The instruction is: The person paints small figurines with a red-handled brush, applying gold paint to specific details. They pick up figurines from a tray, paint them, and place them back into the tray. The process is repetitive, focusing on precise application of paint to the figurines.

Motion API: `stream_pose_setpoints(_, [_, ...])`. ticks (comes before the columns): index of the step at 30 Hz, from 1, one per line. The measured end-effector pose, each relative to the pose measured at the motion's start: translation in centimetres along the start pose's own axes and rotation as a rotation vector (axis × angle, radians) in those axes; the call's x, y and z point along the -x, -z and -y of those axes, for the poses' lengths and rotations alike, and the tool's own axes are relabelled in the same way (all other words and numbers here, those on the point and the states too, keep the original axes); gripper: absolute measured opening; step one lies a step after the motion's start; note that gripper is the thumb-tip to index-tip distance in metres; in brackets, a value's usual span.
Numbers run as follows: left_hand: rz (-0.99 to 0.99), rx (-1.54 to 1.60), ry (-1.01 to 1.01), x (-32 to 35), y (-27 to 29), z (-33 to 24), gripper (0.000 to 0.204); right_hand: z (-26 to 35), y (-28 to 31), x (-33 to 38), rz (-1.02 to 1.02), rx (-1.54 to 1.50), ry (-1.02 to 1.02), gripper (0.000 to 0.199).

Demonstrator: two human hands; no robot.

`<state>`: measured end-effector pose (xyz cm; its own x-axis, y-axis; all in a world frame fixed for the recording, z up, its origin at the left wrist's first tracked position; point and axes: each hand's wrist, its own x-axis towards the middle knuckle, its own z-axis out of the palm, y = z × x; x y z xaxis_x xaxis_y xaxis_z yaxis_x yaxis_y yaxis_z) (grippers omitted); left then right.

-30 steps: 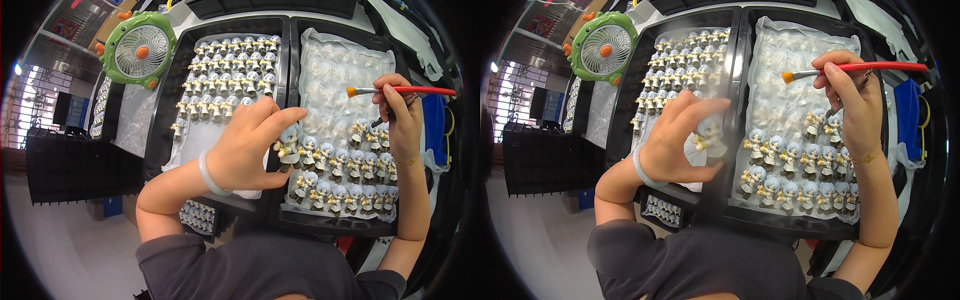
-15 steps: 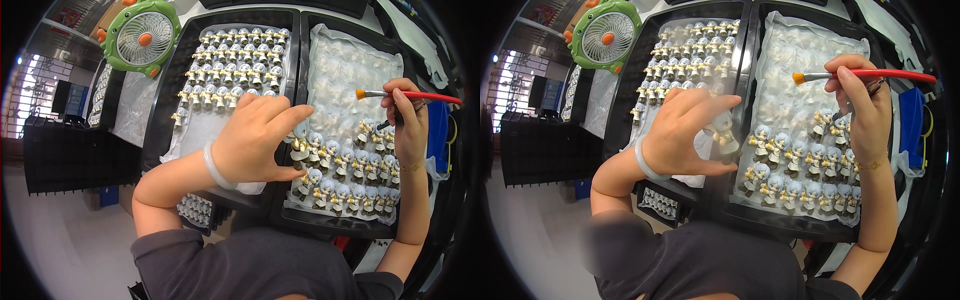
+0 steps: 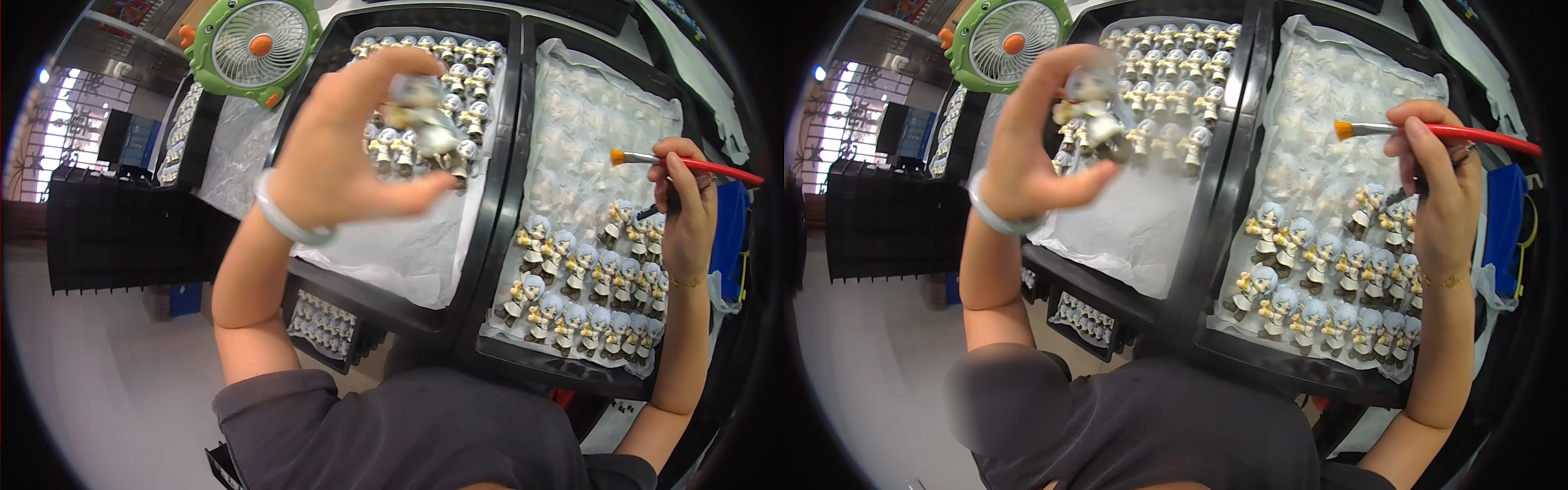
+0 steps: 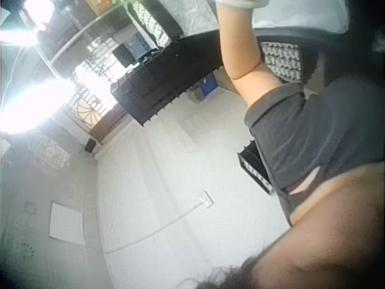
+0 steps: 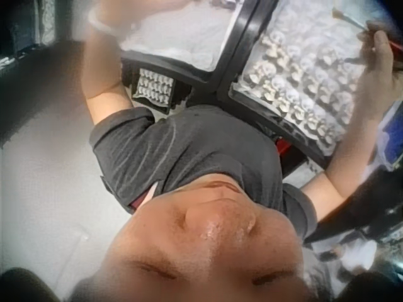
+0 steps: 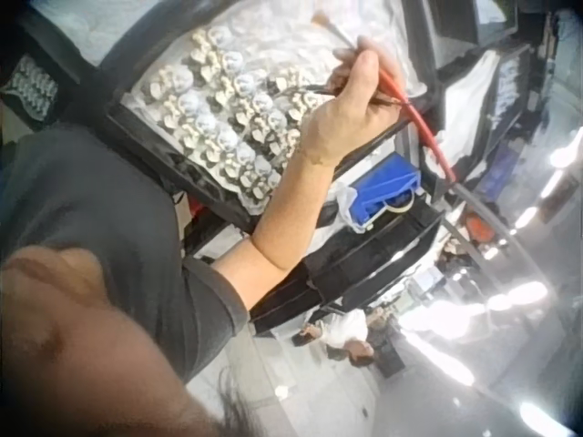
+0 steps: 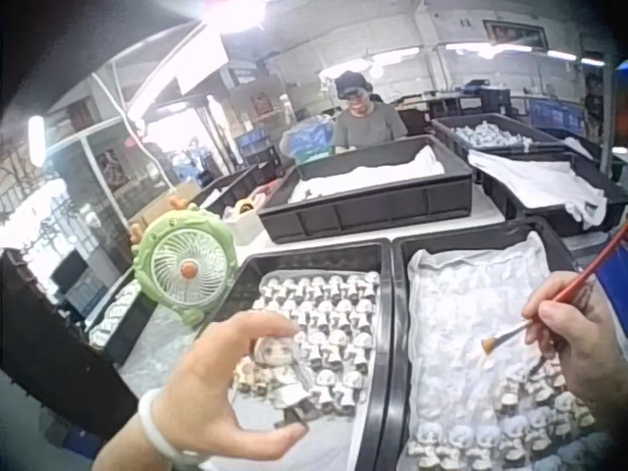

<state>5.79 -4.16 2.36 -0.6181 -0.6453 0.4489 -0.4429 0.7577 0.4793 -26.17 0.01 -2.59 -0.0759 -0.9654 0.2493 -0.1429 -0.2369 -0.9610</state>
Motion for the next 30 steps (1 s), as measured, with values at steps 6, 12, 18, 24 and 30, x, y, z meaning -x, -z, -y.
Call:
stream_pose_setpoints(6, [0.428,-0.279,0.479,7.4,3.3,6.4,0.060,0.5,0.1,-0.2,0.038,0.040,0.034,0.021])
stream_pose_setpoints(12, [0.507,-0.582,0.355,11.8,1.3,7.8,0.065,0.7,0.4,-0.1,0.044,0.047,0.031,0.022])
stream_pose_setpoints(18, [0.537,-0.795,0.364,11.8,1.4,8.5,0.073,1.1,0.9,-0.2,0.039,0.043,0.074,0.023])
stream_pose_setpoints(24, [0.655,-0.909,0.467,9.1,0.8,6.6,0.074,1.1,1.9,-0.2,-0.052,-0.069,0.043,0.023])
stream_pose_setpoints(30, [0.353,-0.249,0.069,0.5,-3.0,1.2,0.031,2.0,0.9,-0.9,-0.159,-0.168,0.043,0.015])
